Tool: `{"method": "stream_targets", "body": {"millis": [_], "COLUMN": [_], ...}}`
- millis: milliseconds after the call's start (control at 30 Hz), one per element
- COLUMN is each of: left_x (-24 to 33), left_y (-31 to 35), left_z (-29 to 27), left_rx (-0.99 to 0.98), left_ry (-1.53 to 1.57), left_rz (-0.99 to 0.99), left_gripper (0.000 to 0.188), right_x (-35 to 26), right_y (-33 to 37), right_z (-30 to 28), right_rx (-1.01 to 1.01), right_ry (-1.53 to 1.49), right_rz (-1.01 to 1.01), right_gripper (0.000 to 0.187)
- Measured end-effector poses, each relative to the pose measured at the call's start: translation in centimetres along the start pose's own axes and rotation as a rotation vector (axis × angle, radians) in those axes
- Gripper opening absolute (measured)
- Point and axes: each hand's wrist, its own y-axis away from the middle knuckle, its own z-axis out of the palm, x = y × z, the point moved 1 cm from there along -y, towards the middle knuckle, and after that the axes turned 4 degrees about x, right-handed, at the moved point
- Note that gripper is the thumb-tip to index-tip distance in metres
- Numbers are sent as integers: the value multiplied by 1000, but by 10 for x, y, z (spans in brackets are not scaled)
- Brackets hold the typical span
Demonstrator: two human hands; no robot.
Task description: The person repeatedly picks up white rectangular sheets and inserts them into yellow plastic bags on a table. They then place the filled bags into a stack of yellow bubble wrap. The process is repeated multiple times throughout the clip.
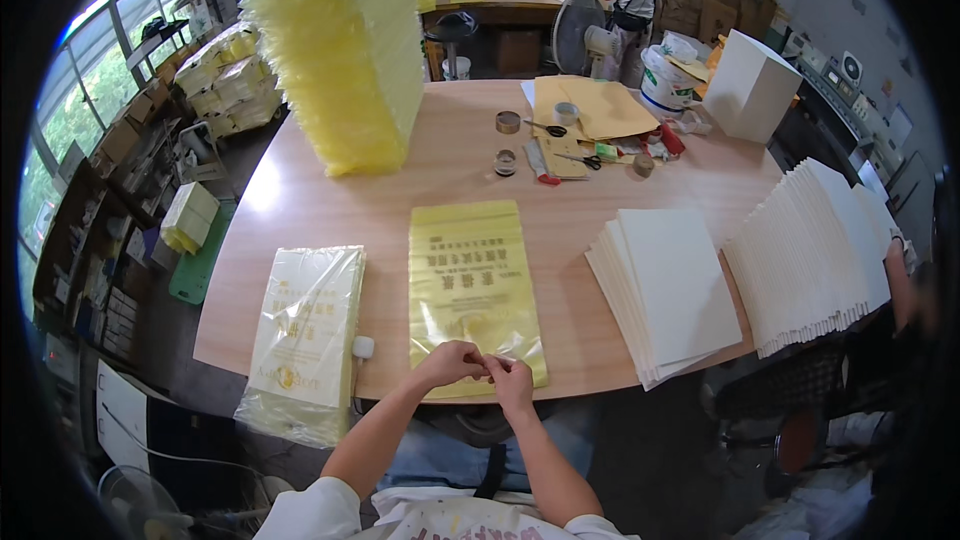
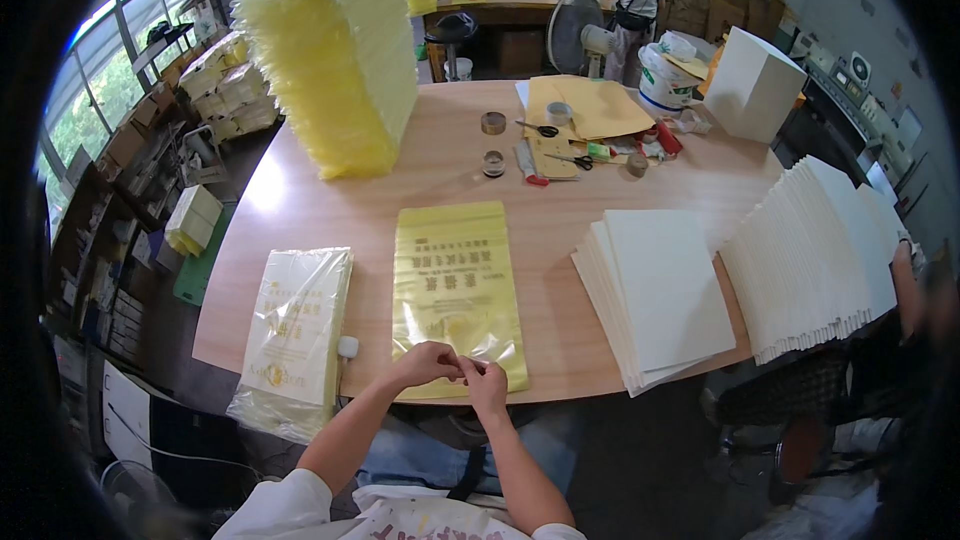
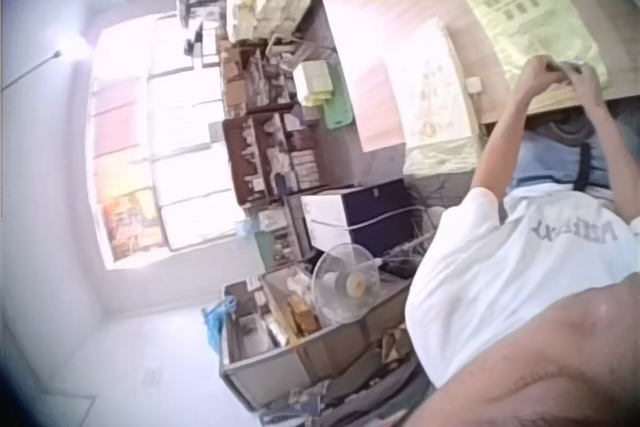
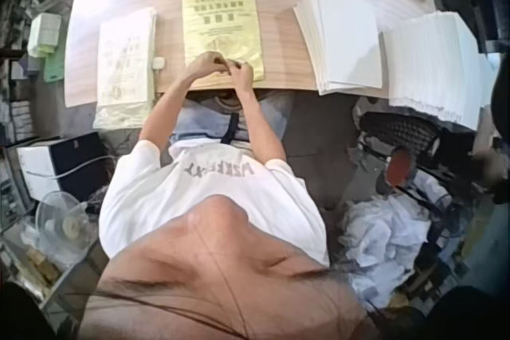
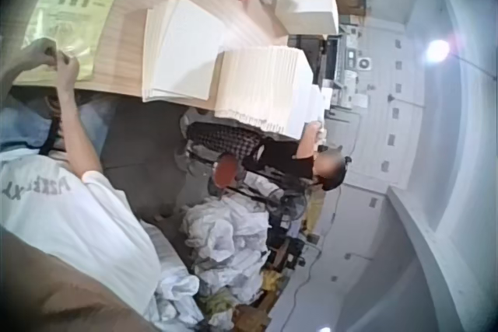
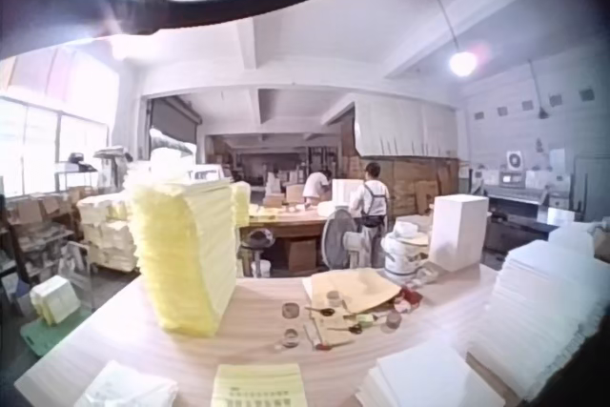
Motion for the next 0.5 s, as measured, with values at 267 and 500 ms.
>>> {"method": "stream_targets", "body": {"millis": [267, 500], "left_x": [-12, 62], "left_y": [-8, 36], "left_z": [-8, 53], "left_rx": [203, 336], "left_ry": [1317, 581], "left_rz": [-198, 135], "left_gripper": [21, 22], "right_x": [8, -64], "right_y": [26, 70], "right_z": [-97, -51], "right_rx": [311, -92], "right_ry": [751, 701], "right_rz": [-313, -874], "right_gripper": [30, 34]}}
